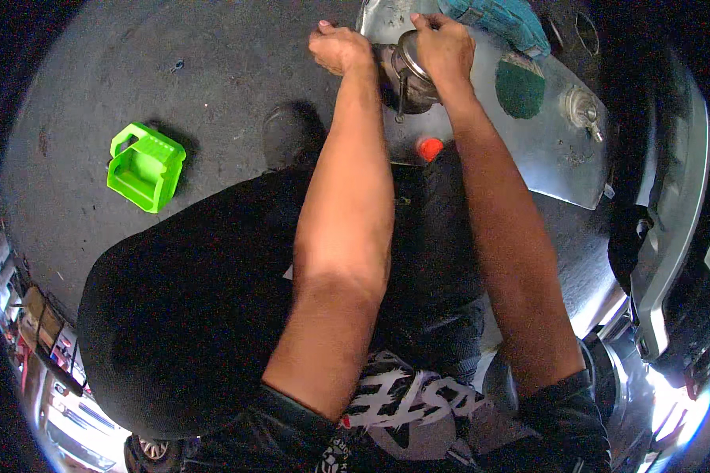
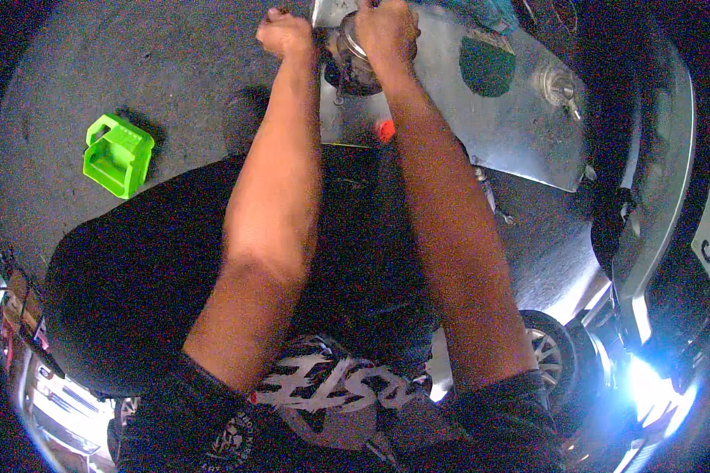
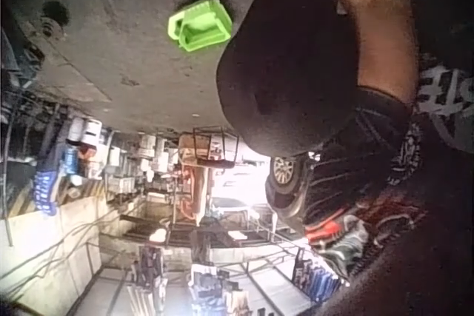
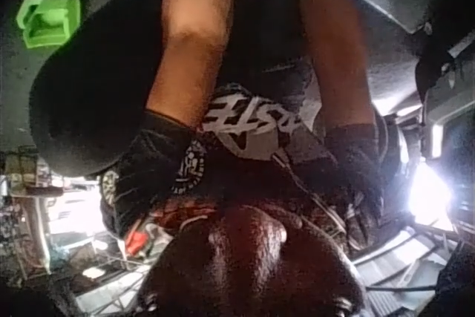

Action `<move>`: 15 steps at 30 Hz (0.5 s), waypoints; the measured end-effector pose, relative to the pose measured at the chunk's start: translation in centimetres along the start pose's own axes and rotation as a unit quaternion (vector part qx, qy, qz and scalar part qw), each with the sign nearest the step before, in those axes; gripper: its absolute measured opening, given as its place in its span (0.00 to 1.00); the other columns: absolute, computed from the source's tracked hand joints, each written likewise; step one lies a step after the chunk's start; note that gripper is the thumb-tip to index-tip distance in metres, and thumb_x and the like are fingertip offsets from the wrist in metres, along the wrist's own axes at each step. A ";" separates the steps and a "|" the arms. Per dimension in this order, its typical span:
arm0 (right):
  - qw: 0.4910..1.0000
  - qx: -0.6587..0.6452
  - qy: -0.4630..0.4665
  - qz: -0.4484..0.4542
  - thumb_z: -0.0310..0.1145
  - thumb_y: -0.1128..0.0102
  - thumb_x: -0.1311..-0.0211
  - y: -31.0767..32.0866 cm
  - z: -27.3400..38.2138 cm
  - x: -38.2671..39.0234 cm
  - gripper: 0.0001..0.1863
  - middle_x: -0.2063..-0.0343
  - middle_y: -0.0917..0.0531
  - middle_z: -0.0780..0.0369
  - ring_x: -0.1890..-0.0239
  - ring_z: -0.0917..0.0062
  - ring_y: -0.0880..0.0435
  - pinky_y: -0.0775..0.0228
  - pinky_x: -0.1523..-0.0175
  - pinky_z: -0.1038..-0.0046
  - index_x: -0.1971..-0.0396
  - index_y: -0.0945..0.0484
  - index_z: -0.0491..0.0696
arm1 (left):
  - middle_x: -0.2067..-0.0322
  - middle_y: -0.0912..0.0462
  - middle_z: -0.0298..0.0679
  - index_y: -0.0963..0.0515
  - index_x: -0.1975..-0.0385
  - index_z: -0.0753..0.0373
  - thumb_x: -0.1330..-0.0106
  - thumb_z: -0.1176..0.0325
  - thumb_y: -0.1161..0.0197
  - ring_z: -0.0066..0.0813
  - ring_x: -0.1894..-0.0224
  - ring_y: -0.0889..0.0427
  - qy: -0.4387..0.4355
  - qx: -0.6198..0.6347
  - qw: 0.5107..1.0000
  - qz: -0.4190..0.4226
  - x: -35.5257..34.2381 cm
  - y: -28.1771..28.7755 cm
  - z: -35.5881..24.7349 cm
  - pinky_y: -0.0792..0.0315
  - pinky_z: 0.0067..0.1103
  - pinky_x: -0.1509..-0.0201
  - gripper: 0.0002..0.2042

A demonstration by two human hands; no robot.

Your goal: Inspecting and wiping down a turbocharger assembly in a garage.

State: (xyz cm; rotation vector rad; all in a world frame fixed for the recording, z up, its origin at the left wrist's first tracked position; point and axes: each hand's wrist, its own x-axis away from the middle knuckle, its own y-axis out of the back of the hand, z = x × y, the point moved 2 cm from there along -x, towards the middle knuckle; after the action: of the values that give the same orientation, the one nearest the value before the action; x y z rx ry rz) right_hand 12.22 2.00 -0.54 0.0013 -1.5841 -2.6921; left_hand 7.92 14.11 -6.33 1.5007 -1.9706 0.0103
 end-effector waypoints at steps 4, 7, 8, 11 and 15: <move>0.997 -0.012 0.002 0.082 0.45 0.41 0.38 -0.4 -0.9 -1.5 0.19 0.62 0.16 0.49 0.56 0.60 0.17 0.29 0.48 0.66 0.59 0.17 0.45 | 0.68 0.17 0.56 0.24 0.63 0.72 0.28 0.62 0.49 0.52 0.64 0.18 0.026 0.069 0.997 0.026 0.4 -0.9 0.9 0.28 0.41 0.59 0.16; 0.995 -0.035 0.013 0.089 0.42 0.39 0.40 0.0 -3.1 -2.7 0.20 0.62 0.17 0.45 0.56 0.55 0.18 0.29 0.49 0.64 0.60 0.19 0.39 | 0.66 0.17 0.56 0.24 0.64 0.73 0.27 0.63 0.50 0.50 0.64 0.18 0.050 0.096 0.994 0.034 1.0 -3.7 3.2 0.28 0.41 0.59 0.16; 0.997 -0.035 0.028 0.068 0.39 0.37 0.42 0.5 -4.3 -3.2 0.18 0.64 0.17 0.44 0.58 0.53 0.17 0.27 0.52 0.63 0.62 0.18 0.38 | 0.65 0.18 0.56 0.24 0.64 0.74 0.27 0.64 0.51 0.49 0.64 0.18 0.064 0.098 0.992 0.038 1.4 -5.1 4.3 0.28 0.40 0.59 0.16; 0.976 -0.146 0.031 0.162 0.41 0.38 0.41 1.1 7.5 -1.7 0.19 0.63 0.16 0.46 0.58 0.55 0.17 0.27 0.51 0.63 0.61 0.18 0.39 | 0.64 0.18 0.57 0.25 0.64 0.74 0.27 0.65 0.51 0.49 0.64 0.19 -0.247 0.036 0.967 -0.059 -13.6 -1.4 3.6 0.28 0.40 0.59 0.16; 0.962 -0.072 0.010 0.262 0.47 0.36 0.43 2.4 -0.4 -1.1 0.24 0.56 0.18 0.46 0.52 0.56 0.19 0.29 0.48 0.61 0.55 0.20 0.42 | 0.66 0.18 0.56 0.26 0.64 0.76 0.27 0.66 0.51 0.47 0.68 0.21 -0.074 0.146 0.985 0.049 -6.0 -6.1 9.3 0.28 0.39 0.61 0.16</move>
State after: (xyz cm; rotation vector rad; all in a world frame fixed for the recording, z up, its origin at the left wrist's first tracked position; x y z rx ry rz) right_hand 13.34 0.46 1.34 -0.3402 -1.1667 -2.3633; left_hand 9.48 13.62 -18.92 1.6230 -2.2377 0.2455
